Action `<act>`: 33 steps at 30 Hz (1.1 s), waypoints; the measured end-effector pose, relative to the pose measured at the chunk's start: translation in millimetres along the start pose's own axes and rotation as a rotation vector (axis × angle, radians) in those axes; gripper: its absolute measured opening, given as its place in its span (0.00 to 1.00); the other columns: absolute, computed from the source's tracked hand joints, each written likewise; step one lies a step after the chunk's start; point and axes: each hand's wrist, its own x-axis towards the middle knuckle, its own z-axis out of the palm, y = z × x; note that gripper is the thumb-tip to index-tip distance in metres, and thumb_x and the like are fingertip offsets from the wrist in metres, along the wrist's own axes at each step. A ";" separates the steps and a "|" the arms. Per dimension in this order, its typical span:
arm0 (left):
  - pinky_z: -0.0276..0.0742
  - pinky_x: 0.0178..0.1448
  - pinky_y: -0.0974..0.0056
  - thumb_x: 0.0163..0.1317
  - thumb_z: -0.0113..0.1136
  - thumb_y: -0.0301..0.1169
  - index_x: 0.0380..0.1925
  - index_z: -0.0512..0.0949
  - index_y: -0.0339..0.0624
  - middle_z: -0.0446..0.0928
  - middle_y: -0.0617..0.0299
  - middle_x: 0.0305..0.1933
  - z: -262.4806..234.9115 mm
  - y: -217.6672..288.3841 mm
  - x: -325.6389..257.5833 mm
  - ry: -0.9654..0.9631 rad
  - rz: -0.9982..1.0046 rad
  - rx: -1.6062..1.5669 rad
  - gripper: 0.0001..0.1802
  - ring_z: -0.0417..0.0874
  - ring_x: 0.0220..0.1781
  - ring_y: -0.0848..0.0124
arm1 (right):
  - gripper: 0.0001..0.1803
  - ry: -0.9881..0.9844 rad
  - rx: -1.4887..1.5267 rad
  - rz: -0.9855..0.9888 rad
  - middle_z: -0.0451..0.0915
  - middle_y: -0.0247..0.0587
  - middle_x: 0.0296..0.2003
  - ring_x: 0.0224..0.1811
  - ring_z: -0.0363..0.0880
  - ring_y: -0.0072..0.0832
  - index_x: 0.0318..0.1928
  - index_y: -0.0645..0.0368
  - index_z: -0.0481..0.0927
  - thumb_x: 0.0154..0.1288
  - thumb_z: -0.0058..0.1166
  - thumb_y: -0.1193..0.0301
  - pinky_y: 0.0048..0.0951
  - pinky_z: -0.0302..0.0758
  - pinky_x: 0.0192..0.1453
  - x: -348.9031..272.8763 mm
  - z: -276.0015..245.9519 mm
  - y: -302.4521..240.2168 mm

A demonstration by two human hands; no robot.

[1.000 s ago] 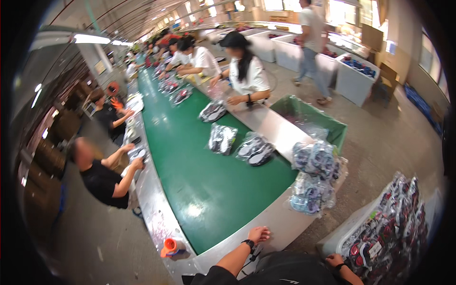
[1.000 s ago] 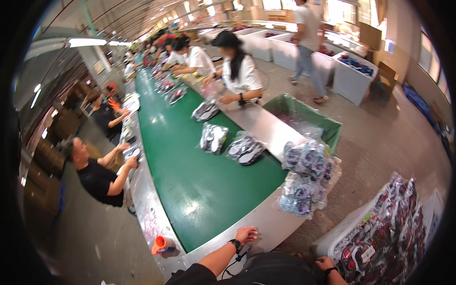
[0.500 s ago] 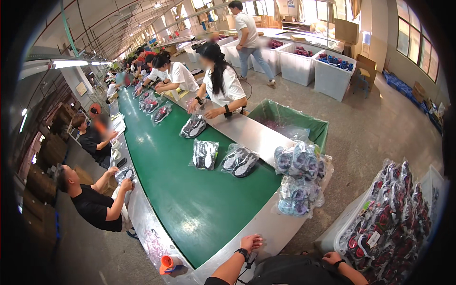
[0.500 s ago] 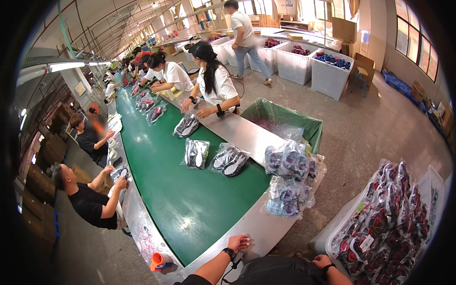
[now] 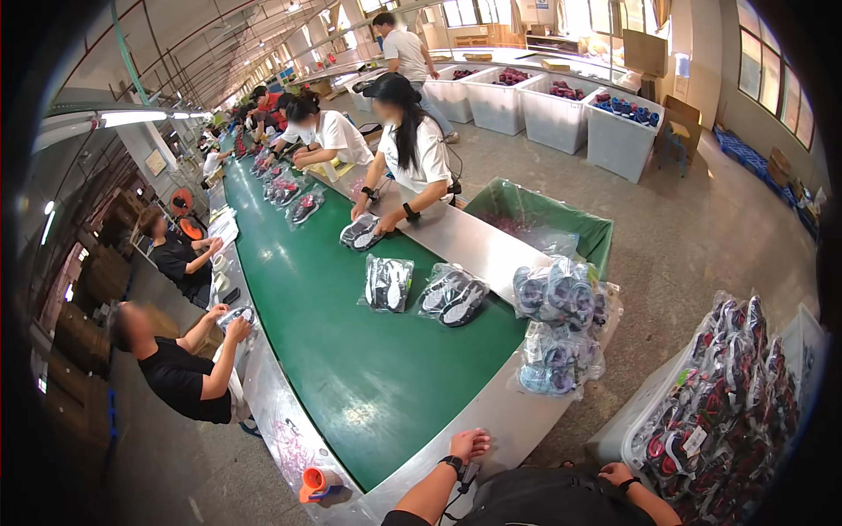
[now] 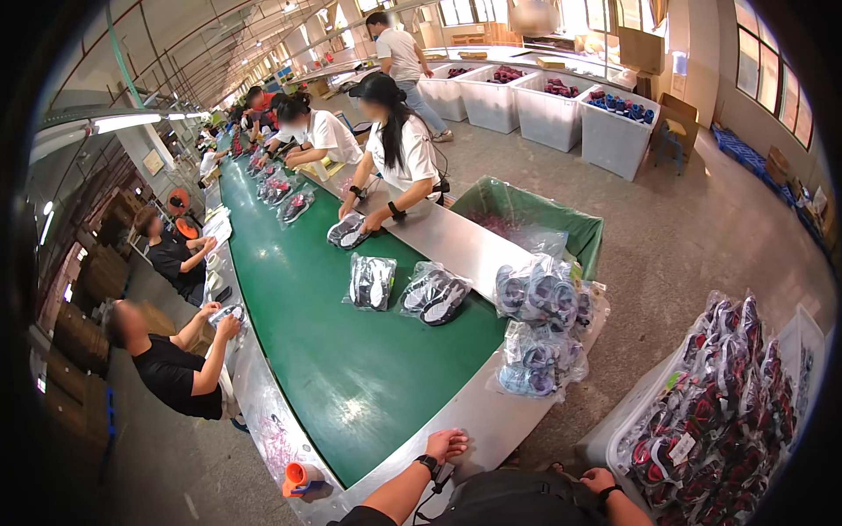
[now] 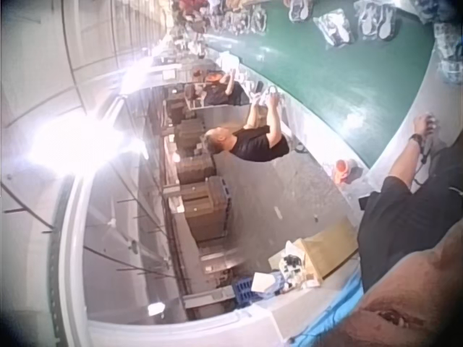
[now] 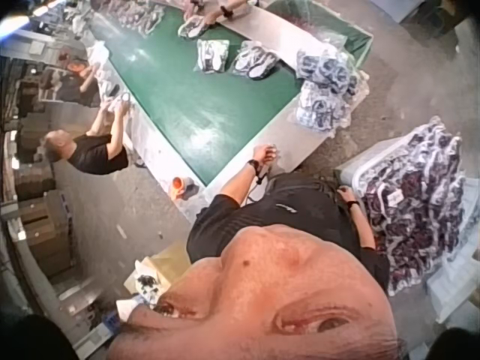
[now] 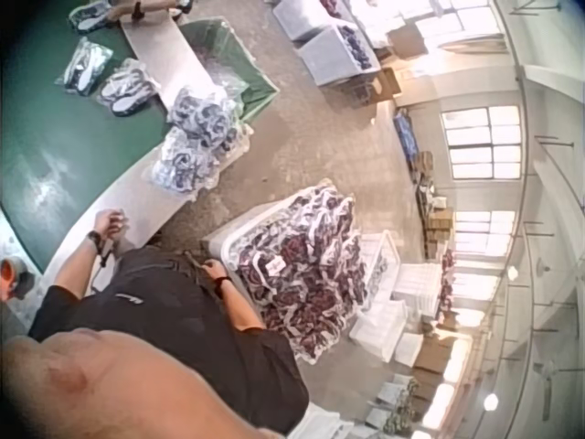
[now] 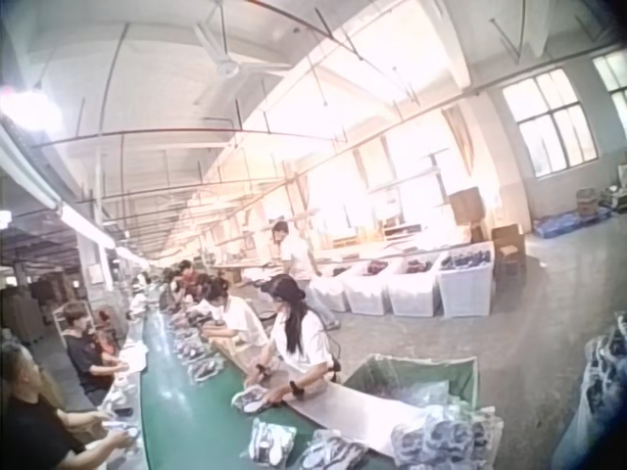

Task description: The person repeatedly picks up plastic-wrapped sandals from a white bin and places them onto a green conveyor belt. Other workers are visible along the line, also handling packaged sandals. The camera wearer continues this pick-and-place cycle throughout the clip.

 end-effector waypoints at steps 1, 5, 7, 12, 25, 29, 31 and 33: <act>0.86 0.32 0.66 0.73 0.60 0.40 0.47 0.80 0.40 0.89 0.57 0.40 -0.2 -0.1 0.4 -0.002 0.000 -0.003 0.15 0.90 0.31 0.67 | 0.21 0.002 0.000 -0.007 0.90 0.43 0.37 0.39 0.89 0.33 0.44 0.60 0.90 0.58 0.72 0.57 0.33 0.83 0.47 0.1 -0.2 -0.3; 0.86 0.32 0.66 0.73 0.60 0.40 0.47 0.80 0.40 0.89 0.57 0.40 -0.6 -0.5 1.5 0.000 -0.003 -0.005 0.14 0.90 0.31 0.67 | 0.20 -0.027 0.038 0.087 0.89 0.47 0.39 0.45 0.88 0.41 0.42 0.57 0.90 0.55 0.69 0.56 0.38 0.83 0.54 0.0 -2.3 -1.3; 0.86 0.32 0.66 0.73 0.60 0.40 0.47 0.80 0.40 0.89 0.57 0.40 -0.7 -0.6 1.6 -0.004 -0.003 -0.003 0.15 0.90 0.31 0.67 | 0.20 -0.021 0.076 0.029 0.89 0.47 0.39 0.45 0.88 0.41 0.42 0.57 0.90 0.55 0.69 0.56 0.38 0.83 0.54 0.3 -2.7 -0.7; 0.87 0.33 0.66 0.73 0.60 0.40 0.48 0.80 0.40 0.88 0.58 0.40 -0.3 -0.5 0.9 -0.006 -0.002 -0.005 0.15 0.90 0.31 0.67 | 0.20 -0.011 0.032 -0.027 0.90 0.44 0.37 0.39 0.90 0.33 0.44 0.61 0.90 0.59 0.72 0.58 0.33 0.84 0.48 3.5 1.0 4.7; 0.86 0.33 0.66 0.73 0.59 0.40 0.47 0.80 0.39 0.88 0.57 0.40 1.7 1.4 -2.9 0.004 0.013 0.007 0.15 0.90 0.32 0.67 | 0.21 -0.012 0.079 0.036 0.90 0.46 0.38 0.43 0.89 0.38 0.43 0.59 0.90 0.54 0.72 0.57 0.36 0.84 0.52 0.2 1.8 -1.1; 0.86 0.34 0.66 0.73 0.59 0.40 0.47 0.80 0.40 0.88 0.58 0.41 -0.4 -0.1 -0.2 -0.003 0.010 0.003 0.15 0.90 0.31 0.68 | 0.21 -0.032 0.072 0.093 0.90 0.47 0.38 0.42 0.90 0.38 0.43 0.59 0.90 0.55 0.72 0.57 0.36 0.84 0.51 -0.8 1.6 -1.6; 0.86 0.34 0.65 0.73 0.59 0.41 0.48 0.80 0.40 0.88 0.58 0.41 -0.9 -0.5 1.3 -0.008 0.004 -0.003 0.15 0.90 0.31 0.68 | 0.21 -0.013 0.092 0.015 0.89 0.47 0.38 0.42 0.89 0.39 0.42 0.59 0.90 0.55 0.71 0.57 0.37 0.84 0.51 -1.2 1.5 -1.9; 0.86 0.34 0.65 0.73 0.59 0.41 0.48 0.80 0.39 0.88 0.58 0.41 -1.0 -1.1 1.2 -0.006 0.001 -0.003 0.16 0.90 0.32 0.68 | 0.20 -0.009 0.095 0.010 0.89 0.47 0.38 0.42 0.89 0.39 0.42 0.60 0.90 0.54 0.71 0.58 0.37 0.84 0.51 -2.6 1.6 -2.6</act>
